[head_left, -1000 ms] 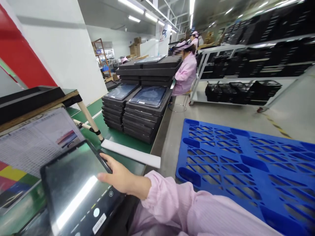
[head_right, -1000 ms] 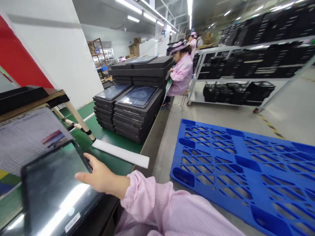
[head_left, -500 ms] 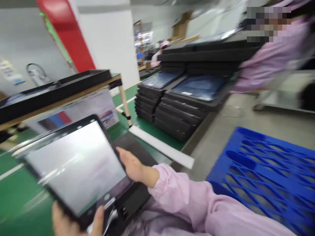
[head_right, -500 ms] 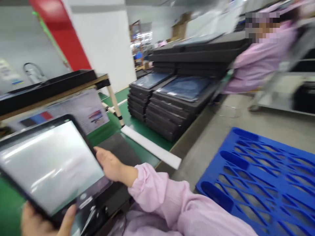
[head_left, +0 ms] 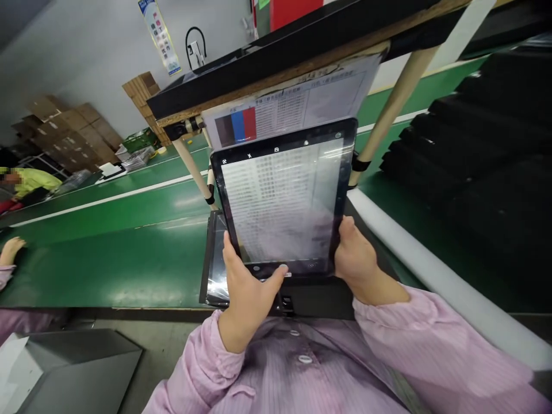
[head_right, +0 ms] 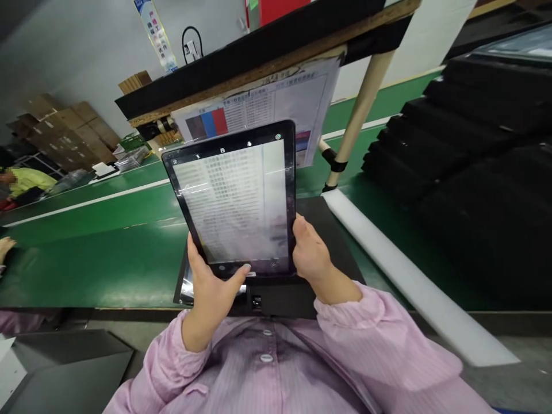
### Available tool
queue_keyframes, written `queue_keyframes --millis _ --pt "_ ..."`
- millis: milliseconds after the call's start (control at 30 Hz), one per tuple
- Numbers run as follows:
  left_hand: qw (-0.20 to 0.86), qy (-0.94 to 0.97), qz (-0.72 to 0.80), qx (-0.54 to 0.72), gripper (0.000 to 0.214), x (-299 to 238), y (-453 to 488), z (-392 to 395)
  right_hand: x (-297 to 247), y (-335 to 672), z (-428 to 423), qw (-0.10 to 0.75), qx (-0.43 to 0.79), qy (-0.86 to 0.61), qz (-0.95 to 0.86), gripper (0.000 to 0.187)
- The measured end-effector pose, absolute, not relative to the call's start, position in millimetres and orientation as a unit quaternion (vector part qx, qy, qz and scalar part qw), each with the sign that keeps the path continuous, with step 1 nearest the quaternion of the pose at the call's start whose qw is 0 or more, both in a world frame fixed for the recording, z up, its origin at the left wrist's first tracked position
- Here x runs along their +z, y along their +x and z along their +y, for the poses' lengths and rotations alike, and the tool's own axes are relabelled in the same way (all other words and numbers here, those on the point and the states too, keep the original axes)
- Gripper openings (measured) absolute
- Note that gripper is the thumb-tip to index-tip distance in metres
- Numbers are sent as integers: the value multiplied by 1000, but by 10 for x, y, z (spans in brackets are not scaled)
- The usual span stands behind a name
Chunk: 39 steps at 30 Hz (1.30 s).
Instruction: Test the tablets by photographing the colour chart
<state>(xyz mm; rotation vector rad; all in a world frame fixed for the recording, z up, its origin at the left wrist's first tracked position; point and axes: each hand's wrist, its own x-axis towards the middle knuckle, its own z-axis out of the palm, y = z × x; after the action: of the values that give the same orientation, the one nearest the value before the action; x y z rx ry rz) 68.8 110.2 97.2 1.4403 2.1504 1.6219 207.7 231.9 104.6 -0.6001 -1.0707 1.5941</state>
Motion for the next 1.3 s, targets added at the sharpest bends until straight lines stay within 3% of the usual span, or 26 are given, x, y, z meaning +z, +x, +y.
queue_keyframes --millis 367,467,533,600,767,933,1133,1200,1300 --pt "53 470 699 536 125 943 715 1076 1026 2072 2333 534 661 -254 -462 70" --pt "73 484 655 575 104 891 629 1056 1024 2071 2330 537 649 -262 -471 71" --pt "109 472 605 633 78 888 533 1047 1005 2080 2310 540 640 -263 -480 71" --pt "182 407 561 697 65 923 436 1042 997 2104 2267 539 625 -255 -504 71" --pt "351 211 496 766 73 1051 341 1021 1173 2232 2121 545 562 -199 -590 68" --pt "427 205 456 753 68 1033 415 984 1500 2390 2131 525 508 -141 -669 67" --pt "462 180 444 746 71 977 566 1004 1542 2568 2234 534 379 -196 -730 61" --pt "484 176 435 739 71 992 654 1022 1505 2612 2249 530 394 -224 -717 63" --pt "522 172 444 708 66 1012 825 1076 1432 2649 2301 529 545 -230 -609 68"
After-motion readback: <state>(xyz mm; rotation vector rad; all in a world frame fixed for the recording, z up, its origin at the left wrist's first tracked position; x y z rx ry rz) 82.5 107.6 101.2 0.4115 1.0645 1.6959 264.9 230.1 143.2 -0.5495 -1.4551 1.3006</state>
